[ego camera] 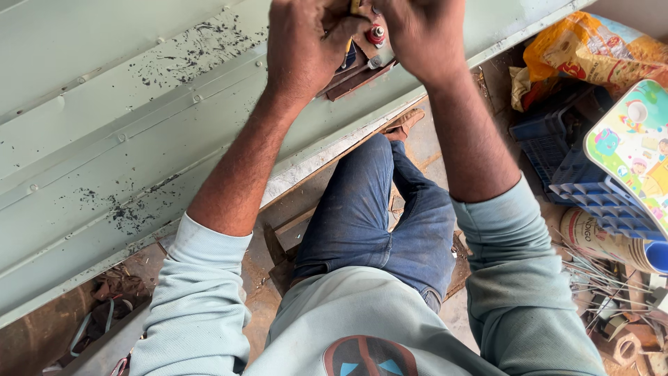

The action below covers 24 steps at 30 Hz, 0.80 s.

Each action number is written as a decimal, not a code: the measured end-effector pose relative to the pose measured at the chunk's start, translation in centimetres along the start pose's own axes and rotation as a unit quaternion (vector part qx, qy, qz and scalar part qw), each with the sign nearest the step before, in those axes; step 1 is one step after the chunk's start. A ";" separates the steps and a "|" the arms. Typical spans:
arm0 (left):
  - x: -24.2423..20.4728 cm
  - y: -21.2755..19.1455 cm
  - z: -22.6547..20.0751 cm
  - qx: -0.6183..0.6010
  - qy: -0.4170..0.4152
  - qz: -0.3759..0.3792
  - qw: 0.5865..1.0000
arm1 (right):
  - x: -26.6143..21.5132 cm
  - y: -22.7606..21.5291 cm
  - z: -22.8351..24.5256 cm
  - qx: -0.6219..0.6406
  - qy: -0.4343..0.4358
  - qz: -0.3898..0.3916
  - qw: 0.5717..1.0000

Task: The person uses a screwdriver to pry open a metal cover on a cabinet door, then uses pliers to remove a bolt from the exposed lock mechanism.

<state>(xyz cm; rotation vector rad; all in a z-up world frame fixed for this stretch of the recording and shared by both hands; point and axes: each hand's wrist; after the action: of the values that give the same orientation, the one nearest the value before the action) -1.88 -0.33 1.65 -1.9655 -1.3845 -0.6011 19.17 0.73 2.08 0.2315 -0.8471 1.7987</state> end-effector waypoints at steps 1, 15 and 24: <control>-0.1 -0.1 -0.1 0.011 -0.008 -0.015 1.000 | -0.2 0.4 0.1 0.069 0.008 -0.003 0.998; -2.8 -2.0 -1.7 0.081 -0.005 -0.227 0.971 | -2.9 5.0 0.5 -0.313 0.087 0.067 0.943; -4.2 -2.8 -1.8 0.019 -0.032 -0.274 0.961 | -2.1 5.8 1.2 -0.318 0.055 0.098 0.941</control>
<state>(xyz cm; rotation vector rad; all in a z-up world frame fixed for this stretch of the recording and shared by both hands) -5.97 -3.69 0.70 -1.5727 -1.9838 -0.7505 14.58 -2.53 -0.69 -0.3803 -1.3541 1.6002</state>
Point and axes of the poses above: each hand's wrist, its own x-axis towards the middle knuckle, its own y-axis out of the palm, z = x × y, and after that the axes turned 6 degrees about z, right-handed
